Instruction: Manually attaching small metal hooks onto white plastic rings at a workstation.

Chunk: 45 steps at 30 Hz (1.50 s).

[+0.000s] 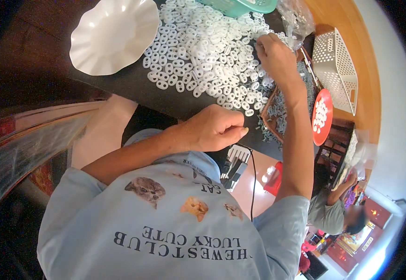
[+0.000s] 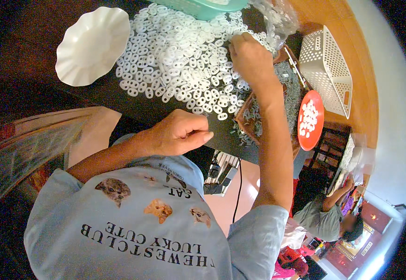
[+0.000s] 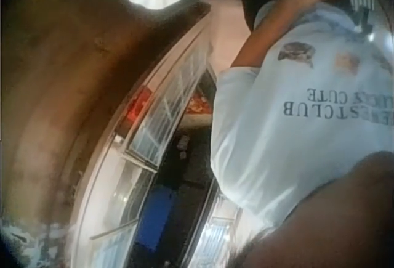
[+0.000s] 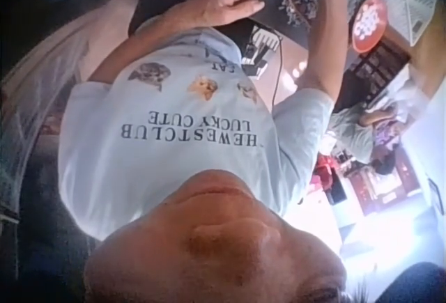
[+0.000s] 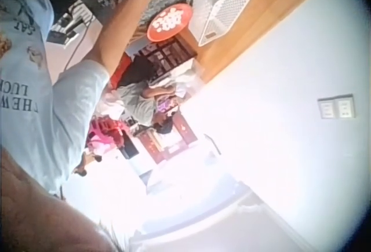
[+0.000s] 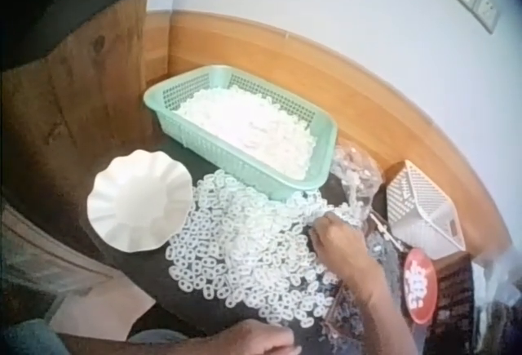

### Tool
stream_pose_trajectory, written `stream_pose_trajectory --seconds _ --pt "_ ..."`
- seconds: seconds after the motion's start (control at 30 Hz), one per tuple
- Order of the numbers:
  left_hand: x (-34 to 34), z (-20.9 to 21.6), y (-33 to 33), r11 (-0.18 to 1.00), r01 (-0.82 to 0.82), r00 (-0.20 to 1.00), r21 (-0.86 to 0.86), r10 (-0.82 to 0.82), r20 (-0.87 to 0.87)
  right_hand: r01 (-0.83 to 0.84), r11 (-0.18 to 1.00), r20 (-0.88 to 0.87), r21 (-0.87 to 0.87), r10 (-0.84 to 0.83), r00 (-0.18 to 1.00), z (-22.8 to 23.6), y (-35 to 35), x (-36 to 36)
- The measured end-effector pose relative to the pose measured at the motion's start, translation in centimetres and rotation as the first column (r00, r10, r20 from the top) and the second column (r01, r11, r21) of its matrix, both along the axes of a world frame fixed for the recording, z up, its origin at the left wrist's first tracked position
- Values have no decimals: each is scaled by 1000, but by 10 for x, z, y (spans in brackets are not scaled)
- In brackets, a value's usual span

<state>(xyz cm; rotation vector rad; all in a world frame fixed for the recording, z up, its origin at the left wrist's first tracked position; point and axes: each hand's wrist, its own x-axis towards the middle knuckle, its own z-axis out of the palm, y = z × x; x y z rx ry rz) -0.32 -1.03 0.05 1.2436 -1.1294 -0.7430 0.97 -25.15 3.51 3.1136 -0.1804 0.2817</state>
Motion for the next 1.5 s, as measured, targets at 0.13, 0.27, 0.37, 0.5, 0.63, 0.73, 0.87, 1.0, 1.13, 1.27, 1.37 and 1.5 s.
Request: stream_pose_trajectory --seconds 0.13,0.27,0.37,0.5,0.63,0.73,0.87,1.0,1.13,1.27,1.37,1.5 --pt "0 -3 -1 1000 -14 1000 -14 14 13 -14 999 4 -31 14 1000 -2 -4 0" --pt "-1 -3 -2 1000 -20 1000 -13 20 8 -31 999 -4 -36 31 1000 -6 -12 0" --pt "0 -1 -2 1000 -9 1000 -9 9 -6 -132 982 136 133 114 984 -5 -14 -4" --pt "4 1 2 999 34 998 42 -32 -61 104 764 -72 637 -76 995 15 0 -16" --pt "3 0 4 996 34 966 80 -12 -259 190 500 -162 845 -99 982 37 23 -46" --pt "3 14 3 995 43 851 91 11 -526 183 391 -180 902 -46 983 51 46 -75" --pt "6 25 -3 984 -103 957 144 138 -257 288 242 -294 927 -10 956 57 76 -102" --pt "13 26 1 977 -76 996 200 66 57 41 542 -55 839 10 998 44 91 -117" --pt "6 33 -1 986 -38 999 164 43 -26 24 529 31 848 -96 995 39 99 -132" --pt "0 35 -3 964 24 970 265 41 -238 -30 616 155 787 -151 976 33 100 -141" --pt "-11 30 -9 971 -55 972 233 106 -212 -44 858 248 512 -98 964 35 104 -141" --pt "-16 27 -14 979 -54 889 197 137 -437 -86 948 364 306 -33 931 25 111 -142"
